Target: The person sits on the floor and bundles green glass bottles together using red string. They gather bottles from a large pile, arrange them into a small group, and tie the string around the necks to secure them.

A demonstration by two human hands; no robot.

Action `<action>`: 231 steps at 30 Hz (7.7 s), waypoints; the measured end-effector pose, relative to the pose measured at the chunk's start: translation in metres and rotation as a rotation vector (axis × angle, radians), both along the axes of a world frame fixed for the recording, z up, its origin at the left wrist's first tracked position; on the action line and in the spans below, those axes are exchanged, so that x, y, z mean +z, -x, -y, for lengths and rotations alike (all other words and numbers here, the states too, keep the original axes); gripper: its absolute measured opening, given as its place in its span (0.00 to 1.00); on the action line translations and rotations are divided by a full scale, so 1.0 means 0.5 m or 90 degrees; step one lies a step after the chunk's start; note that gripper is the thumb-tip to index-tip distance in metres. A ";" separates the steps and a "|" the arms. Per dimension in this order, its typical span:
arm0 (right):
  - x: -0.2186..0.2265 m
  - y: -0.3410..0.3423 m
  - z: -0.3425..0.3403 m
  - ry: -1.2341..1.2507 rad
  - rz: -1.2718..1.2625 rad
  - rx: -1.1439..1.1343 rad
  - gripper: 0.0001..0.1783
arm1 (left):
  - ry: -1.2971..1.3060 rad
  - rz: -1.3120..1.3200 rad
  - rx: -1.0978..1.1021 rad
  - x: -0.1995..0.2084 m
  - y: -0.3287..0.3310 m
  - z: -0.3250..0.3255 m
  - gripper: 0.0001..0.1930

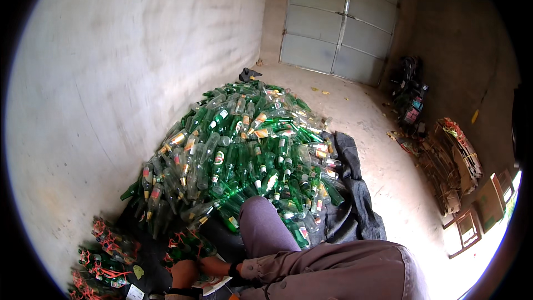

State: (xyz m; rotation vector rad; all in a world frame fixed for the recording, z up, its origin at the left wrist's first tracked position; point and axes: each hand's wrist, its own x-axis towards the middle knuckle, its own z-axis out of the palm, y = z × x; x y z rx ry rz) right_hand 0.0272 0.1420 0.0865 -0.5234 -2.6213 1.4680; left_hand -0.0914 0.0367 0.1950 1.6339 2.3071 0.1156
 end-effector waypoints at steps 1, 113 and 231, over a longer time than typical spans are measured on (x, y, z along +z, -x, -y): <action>-0.006 0.000 -0.001 0.002 0.006 -0.005 0.17 | 0.014 0.012 0.000 -0.002 0.005 -0.002 0.14; 0.100 -0.031 -0.002 0.157 -0.019 -0.015 0.16 | -0.141 -0.096 0.082 0.051 0.134 0.025 0.08; 0.144 -0.057 0.011 -0.208 -0.106 0.133 0.06 | -0.476 0.243 0.647 -0.127 -0.031 0.049 0.44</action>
